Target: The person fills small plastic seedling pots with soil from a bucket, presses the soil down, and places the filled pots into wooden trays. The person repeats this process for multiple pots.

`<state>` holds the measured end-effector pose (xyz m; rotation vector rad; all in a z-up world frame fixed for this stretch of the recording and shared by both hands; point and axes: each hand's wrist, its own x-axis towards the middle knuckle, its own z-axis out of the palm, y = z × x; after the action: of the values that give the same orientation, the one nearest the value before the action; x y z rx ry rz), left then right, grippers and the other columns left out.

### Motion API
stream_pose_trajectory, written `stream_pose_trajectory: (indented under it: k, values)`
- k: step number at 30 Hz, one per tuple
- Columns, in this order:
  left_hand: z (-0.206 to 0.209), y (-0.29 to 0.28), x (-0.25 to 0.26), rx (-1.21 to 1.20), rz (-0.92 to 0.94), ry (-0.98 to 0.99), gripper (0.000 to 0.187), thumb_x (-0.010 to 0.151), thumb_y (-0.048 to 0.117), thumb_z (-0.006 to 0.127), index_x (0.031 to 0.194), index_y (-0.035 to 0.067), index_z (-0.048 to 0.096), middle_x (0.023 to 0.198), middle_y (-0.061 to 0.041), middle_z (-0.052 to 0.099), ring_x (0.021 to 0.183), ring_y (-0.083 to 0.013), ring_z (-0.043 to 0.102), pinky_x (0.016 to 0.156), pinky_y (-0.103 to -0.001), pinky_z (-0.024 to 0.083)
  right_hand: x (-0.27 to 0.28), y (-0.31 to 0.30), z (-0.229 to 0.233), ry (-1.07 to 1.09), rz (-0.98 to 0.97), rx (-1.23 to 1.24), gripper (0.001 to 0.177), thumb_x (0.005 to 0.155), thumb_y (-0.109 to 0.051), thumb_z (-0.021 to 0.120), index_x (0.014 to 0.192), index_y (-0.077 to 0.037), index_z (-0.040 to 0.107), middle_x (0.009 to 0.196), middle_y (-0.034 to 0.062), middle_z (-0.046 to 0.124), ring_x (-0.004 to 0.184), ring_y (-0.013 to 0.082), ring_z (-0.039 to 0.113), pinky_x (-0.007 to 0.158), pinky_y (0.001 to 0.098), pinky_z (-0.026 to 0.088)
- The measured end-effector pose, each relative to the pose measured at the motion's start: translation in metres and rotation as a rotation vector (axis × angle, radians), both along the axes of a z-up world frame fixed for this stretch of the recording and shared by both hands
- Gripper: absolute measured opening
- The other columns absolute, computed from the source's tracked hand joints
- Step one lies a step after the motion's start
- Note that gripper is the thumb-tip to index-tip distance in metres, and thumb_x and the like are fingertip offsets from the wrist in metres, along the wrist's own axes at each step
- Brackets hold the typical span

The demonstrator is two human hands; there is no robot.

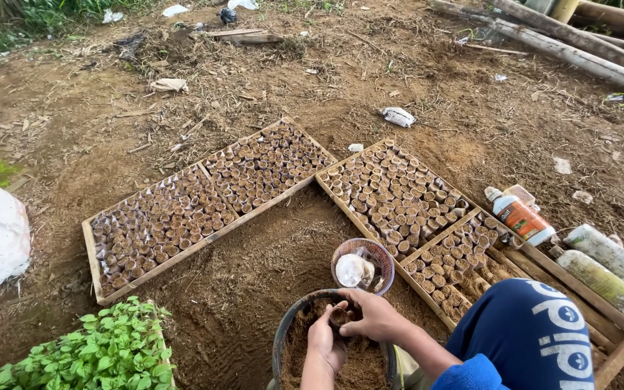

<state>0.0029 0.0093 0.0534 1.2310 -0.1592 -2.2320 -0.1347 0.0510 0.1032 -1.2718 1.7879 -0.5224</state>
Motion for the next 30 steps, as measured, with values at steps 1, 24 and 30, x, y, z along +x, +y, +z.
stream_pose_trajectory:
  k: [1,24,30]
  values:
    - [0.002,-0.001,0.000,0.000,-0.001,0.002,0.045,0.110,0.028,0.042,0.118,-0.005,0.071,0.108,-0.024,0.069,0.082,-0.0234,0.061,0.069,-0.033,0.054,0.000,0.000,0.004,0.002,-0.001,0.000,0.086,0.068,-0.017,0.084,0.148,-0.018,0.050,0.127,0.0052,0.072,0.110,0.0183,0.072,0.101,0.0289,0.058]
    - [-0.019,-0.003,-0.001,-0.086,-0.104,-0.106,0.031,0.103,0.009,0.046,0.106,-0.009,0.071,0.092,-0.018,0.067,0.073,-0.0212,0.061,0.064,-0.032,0.054,0.003,0.004,0.006,-0.109,0.072,-0.099,0.045,0.081,-0.007,0.064,0.125,-0.009,0.071,0.109,0.0052,0.080,0.088,0.0128,0.076,0.082,0.0225,0.064]
    - [-0.013,-0.002,0.000,-0.108,-0.116,-0.111,0.032,0.106,0.011,0.045,0.105,-0.008,0.071,0.091,-0.017,0.068,0.073,-0.0209,0.062,0.064,-0.032,0.054,0.001,0.000,-0.014,-0.137,0.021,-0.090,0.042,0.083,-0.009,0.070,0.124,-0.012,0.072,0.119,0.0052,0.078,0.107,0.0162,0.076,0.098,0.0273,0.062]
